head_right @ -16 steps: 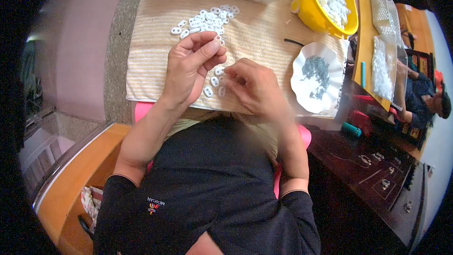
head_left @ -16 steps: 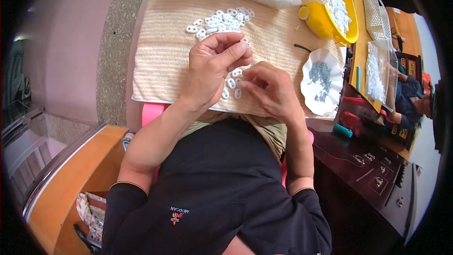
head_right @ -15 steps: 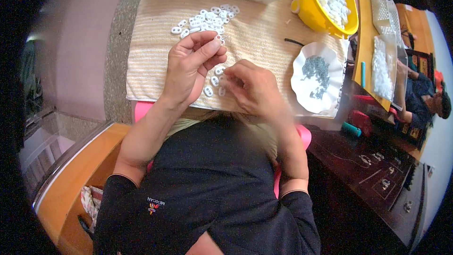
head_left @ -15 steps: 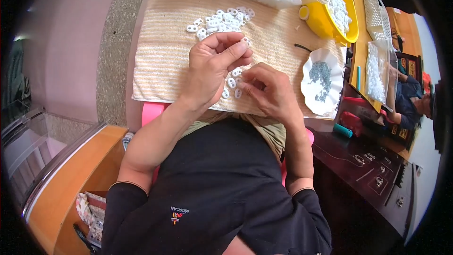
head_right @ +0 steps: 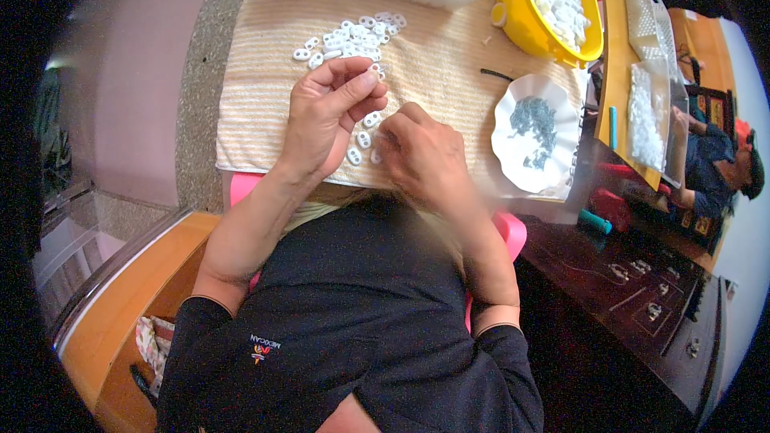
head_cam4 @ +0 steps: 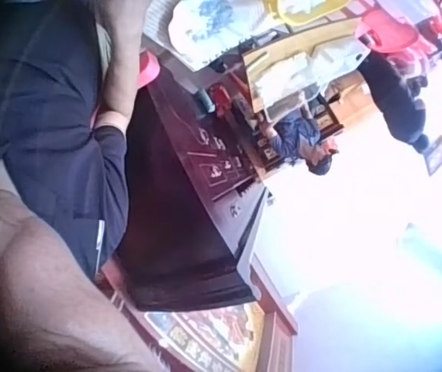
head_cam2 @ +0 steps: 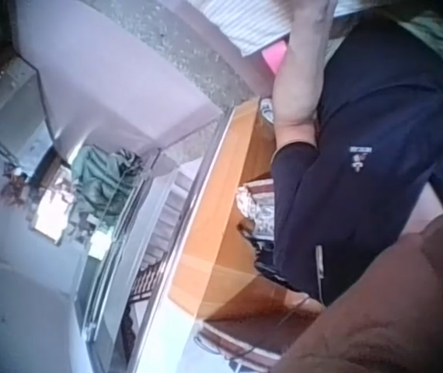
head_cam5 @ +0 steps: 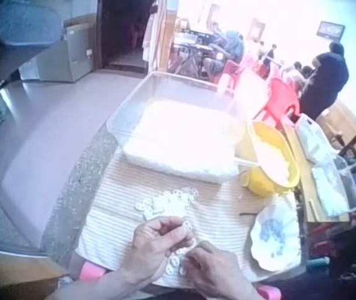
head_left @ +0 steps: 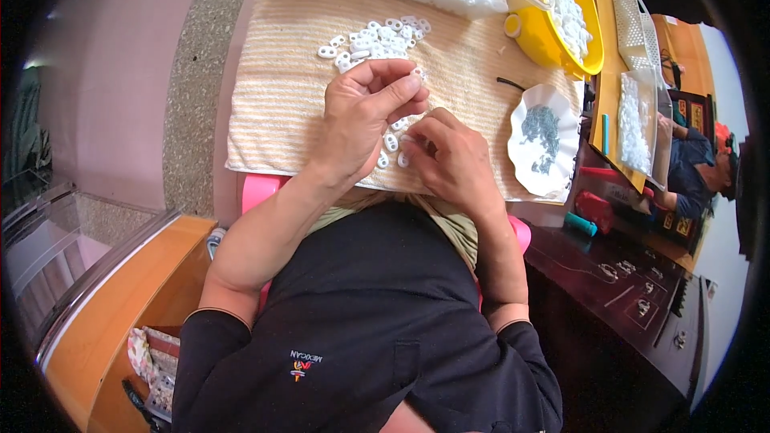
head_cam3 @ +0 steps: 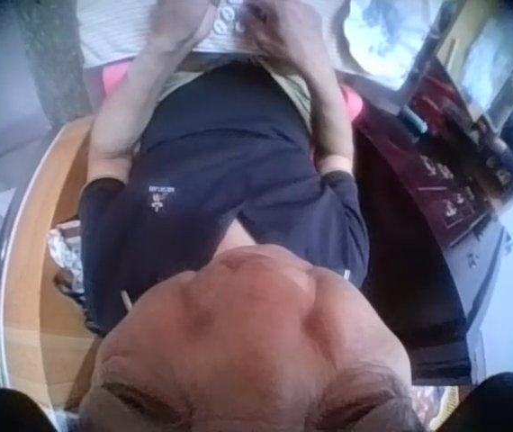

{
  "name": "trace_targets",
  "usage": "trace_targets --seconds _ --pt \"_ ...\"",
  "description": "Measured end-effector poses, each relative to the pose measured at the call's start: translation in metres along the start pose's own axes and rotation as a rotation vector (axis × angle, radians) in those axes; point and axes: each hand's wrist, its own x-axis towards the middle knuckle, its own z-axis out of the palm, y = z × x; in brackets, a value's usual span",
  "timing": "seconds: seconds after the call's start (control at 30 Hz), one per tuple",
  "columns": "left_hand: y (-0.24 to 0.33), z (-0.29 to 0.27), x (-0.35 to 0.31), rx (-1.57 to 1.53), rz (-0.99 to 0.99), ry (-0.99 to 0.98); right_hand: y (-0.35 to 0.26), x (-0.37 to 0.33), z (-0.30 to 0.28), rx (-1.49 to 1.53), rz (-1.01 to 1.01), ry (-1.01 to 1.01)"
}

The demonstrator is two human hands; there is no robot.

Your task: Assembling small white plastic components by manually inserting metal pins into them.

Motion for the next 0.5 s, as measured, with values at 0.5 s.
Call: trace_targets --seconds 0.5 --pt "-0.007 0.001 -0.005 0.015 -0.040 0.002 0.028 0.003 0.005 1.063 0.259 0.150"
